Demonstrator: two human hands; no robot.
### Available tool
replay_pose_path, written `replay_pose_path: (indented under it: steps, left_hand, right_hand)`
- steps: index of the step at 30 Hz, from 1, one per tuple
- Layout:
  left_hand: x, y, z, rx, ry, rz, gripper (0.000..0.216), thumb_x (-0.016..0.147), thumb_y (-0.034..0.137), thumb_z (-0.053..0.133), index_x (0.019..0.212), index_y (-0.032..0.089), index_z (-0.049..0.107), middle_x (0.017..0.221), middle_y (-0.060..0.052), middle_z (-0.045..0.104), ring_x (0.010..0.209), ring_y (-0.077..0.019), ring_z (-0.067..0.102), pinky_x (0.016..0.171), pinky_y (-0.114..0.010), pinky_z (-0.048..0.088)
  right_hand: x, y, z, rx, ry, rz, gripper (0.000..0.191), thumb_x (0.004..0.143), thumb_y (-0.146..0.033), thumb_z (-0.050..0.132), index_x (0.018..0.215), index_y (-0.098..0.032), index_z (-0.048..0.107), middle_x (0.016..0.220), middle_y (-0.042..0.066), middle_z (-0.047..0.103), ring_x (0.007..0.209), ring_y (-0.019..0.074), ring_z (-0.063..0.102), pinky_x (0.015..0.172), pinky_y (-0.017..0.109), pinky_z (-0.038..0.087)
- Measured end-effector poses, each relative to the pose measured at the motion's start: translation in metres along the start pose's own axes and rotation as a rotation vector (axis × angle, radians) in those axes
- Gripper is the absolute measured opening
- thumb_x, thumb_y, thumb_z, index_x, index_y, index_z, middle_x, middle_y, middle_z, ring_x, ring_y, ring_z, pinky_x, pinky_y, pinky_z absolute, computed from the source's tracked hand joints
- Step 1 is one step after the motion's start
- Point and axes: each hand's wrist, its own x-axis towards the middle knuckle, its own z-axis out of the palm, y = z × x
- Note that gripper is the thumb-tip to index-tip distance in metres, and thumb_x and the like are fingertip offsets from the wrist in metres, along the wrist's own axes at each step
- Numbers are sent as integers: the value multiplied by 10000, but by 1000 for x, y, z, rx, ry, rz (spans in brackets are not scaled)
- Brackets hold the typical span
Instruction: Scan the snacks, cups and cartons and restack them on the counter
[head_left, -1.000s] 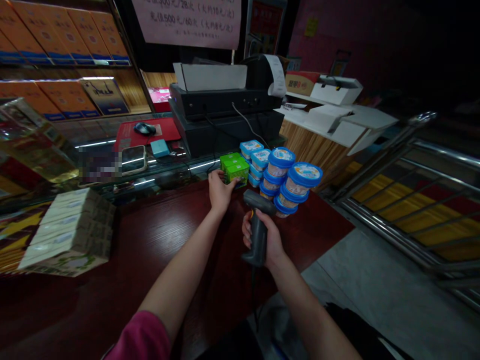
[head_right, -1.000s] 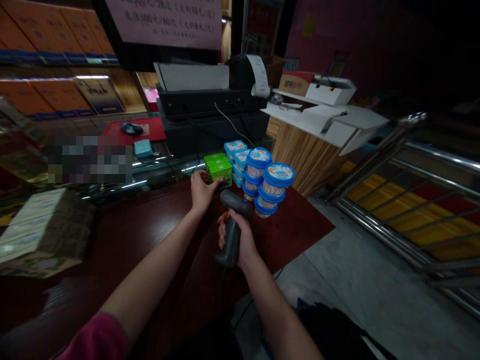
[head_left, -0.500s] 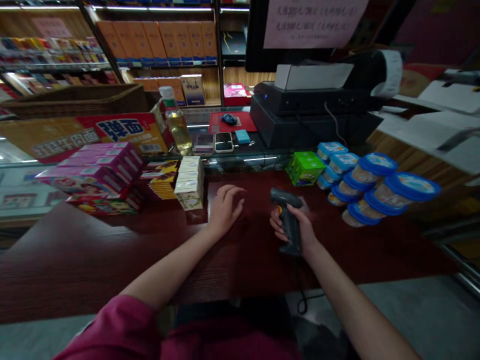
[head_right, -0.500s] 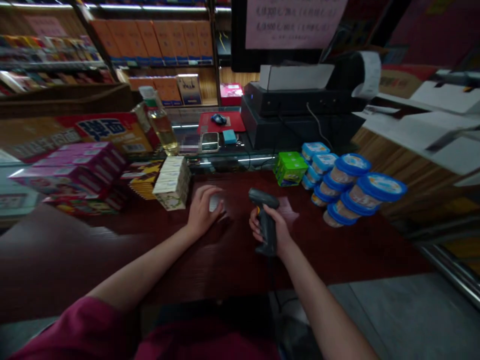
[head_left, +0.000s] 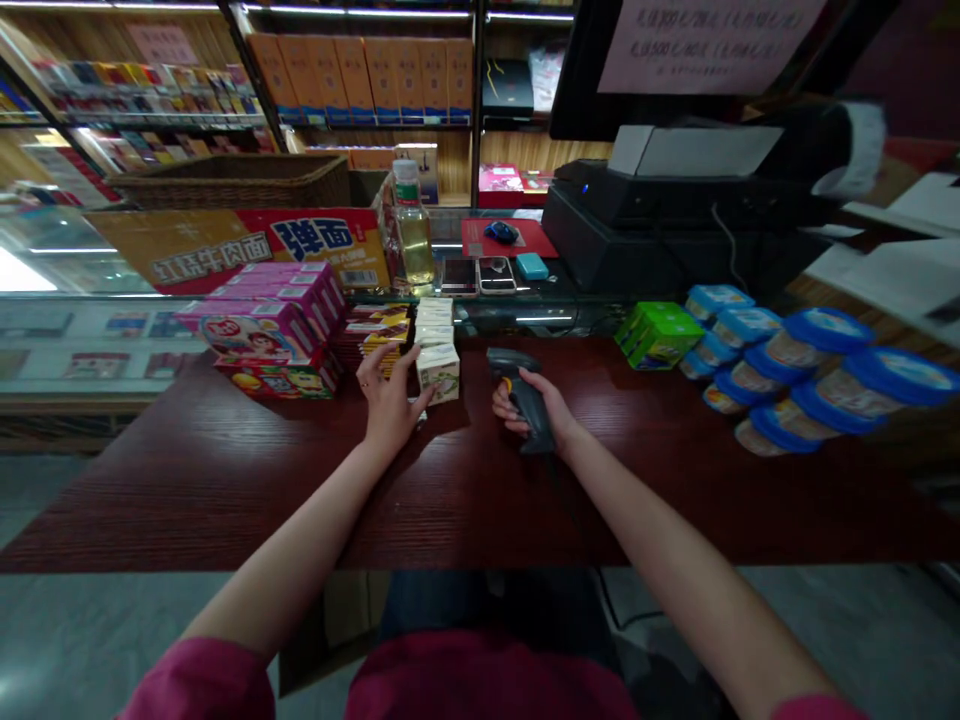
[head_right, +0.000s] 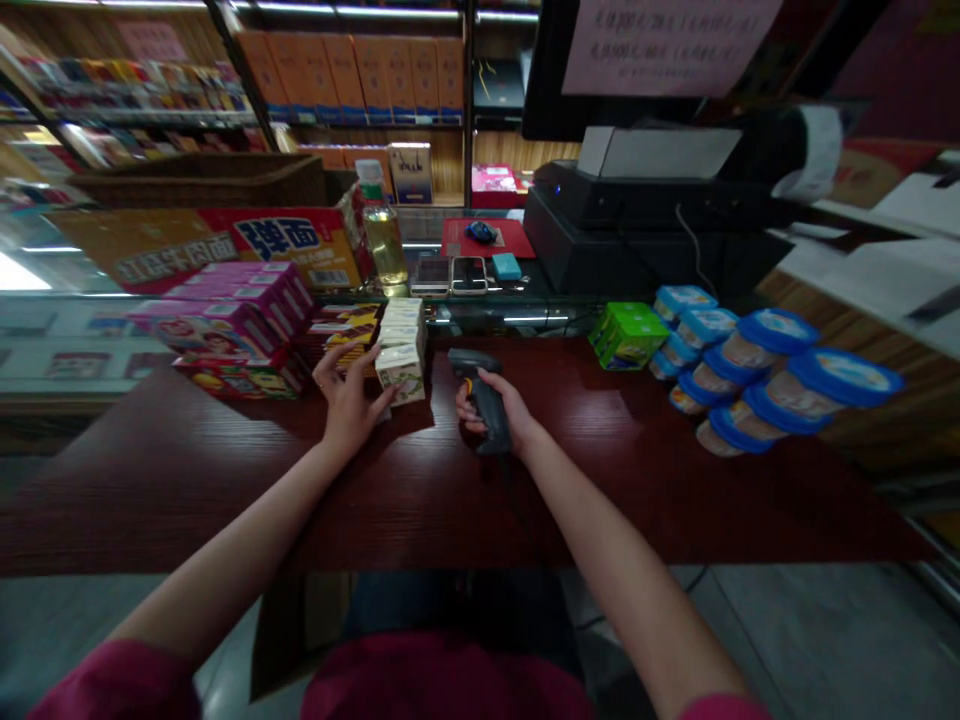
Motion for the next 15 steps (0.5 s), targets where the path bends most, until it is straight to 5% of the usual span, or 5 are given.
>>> replay_pose_path:
  steps: [6,12,15]
  left_hand:
    - [-10,1,4,-429,-151,5,660,820,306,800,1391,256,474,1279,-115,610,1209,-272,623,1053,-467,516]
    - [-6,4,8,-753,-262,-390,493,771,429,844,1185,227,671,1194,-92,737,1138,-289,694,1025,-464,558]
    - [-3,8,7,-1003,-258,-593,604,694,459,905,1197,213,677,1179,-93,754,1075,-273,722,976,-437,593]
  right_hand:
    - [2,-17,-15,-22,48,-55,368,889,-514,597,747,-177,554,653,-6,442,532,99,315,341,125,250]
    - [-11,-11,-14,-66,-58,-37,382,837,-524,683,767,-153,625,670,0,468,534,103,350,319,149,322]
    - [-17,-6,-9,-73,-120,29,422,850,-556,677,771,-143,638,670,7,479,527,106,368,312,161,357]
